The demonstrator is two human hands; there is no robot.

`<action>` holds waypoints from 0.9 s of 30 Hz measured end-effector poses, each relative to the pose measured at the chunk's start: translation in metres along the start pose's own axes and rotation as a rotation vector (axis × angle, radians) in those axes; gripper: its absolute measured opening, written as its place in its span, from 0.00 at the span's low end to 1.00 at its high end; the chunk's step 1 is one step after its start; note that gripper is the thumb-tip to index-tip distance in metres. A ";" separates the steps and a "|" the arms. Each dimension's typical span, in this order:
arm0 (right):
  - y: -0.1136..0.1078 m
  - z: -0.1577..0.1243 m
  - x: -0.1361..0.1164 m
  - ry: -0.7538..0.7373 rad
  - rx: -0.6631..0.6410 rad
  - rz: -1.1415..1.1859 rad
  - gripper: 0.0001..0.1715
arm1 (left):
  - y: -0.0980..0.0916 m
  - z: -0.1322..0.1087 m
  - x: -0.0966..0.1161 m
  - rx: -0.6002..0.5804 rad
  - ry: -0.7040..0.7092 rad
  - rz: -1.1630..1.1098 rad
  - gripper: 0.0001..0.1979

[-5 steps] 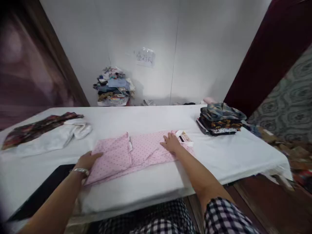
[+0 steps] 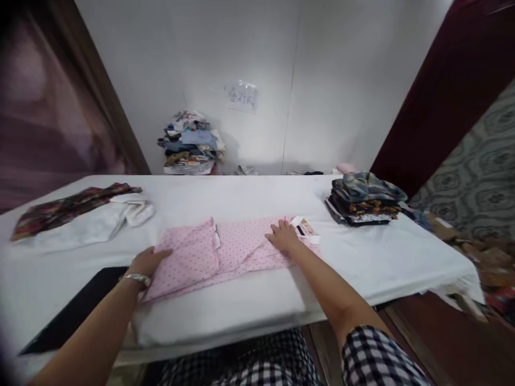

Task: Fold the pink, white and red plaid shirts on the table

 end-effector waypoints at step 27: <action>-0.017 -0.010 -0.134 0.058 -0.318 2.105 0.36 | 0.017 -0.057 0.165 -0.363 0.215 -0.460 0.21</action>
Point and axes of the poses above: each hand's wrist, its own z-axis towards the middle knuckle, its own y-axis out of the palm, x = y × z, the point moved 4 cm from there along z, towards the middle knuckle
